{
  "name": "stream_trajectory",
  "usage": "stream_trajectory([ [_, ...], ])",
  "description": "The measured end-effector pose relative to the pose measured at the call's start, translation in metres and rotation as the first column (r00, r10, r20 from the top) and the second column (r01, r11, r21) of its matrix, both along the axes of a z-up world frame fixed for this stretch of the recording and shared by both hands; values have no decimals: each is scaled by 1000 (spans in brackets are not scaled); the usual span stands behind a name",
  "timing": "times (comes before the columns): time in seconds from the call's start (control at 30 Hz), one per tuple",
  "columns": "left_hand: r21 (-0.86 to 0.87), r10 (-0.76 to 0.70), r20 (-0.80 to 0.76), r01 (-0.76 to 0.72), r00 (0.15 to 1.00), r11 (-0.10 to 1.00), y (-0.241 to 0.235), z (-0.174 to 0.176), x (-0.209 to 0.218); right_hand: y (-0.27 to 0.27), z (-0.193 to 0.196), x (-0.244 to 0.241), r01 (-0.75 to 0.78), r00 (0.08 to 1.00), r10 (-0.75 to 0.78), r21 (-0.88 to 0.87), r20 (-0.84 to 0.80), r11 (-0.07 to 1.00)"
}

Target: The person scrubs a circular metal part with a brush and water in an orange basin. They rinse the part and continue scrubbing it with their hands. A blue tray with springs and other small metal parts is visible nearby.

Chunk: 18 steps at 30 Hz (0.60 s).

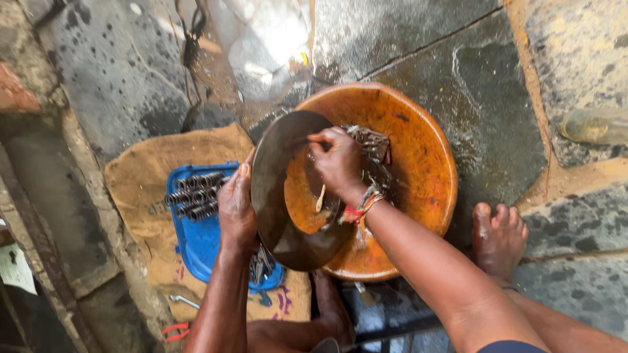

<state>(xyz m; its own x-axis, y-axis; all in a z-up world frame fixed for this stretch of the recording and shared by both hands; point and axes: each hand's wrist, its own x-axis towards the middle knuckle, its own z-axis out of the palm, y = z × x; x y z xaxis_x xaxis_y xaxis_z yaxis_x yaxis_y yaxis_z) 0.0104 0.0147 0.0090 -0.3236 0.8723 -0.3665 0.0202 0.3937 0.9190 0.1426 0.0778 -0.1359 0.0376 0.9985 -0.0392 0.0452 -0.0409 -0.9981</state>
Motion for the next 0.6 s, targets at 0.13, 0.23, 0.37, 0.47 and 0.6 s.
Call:
stream_trajectory([
  [0.13,-17,15,3,-15,1000,1000,-3,-1,7,-23,1,-4,-69,987,65,-19,-148,997],
  [0.23,-4,20,47,-20,999,1000,3,2,5,-27,2,-6,-88,988,84,-29,-130,996],
  [0.37,41,-24,34,23,999,999,4,2,11,9,4,7,-63,998,63,-28,-13,998],
  [0.47,-1,3,94,-3,996,1000,1,-3,4,-30,47,4,-106,994,108,271,11,957],
  [0.6,2,-46,-21,46,999,999,17,-2,7,-45,87,11,-51,989,87,274,-122,960],
])
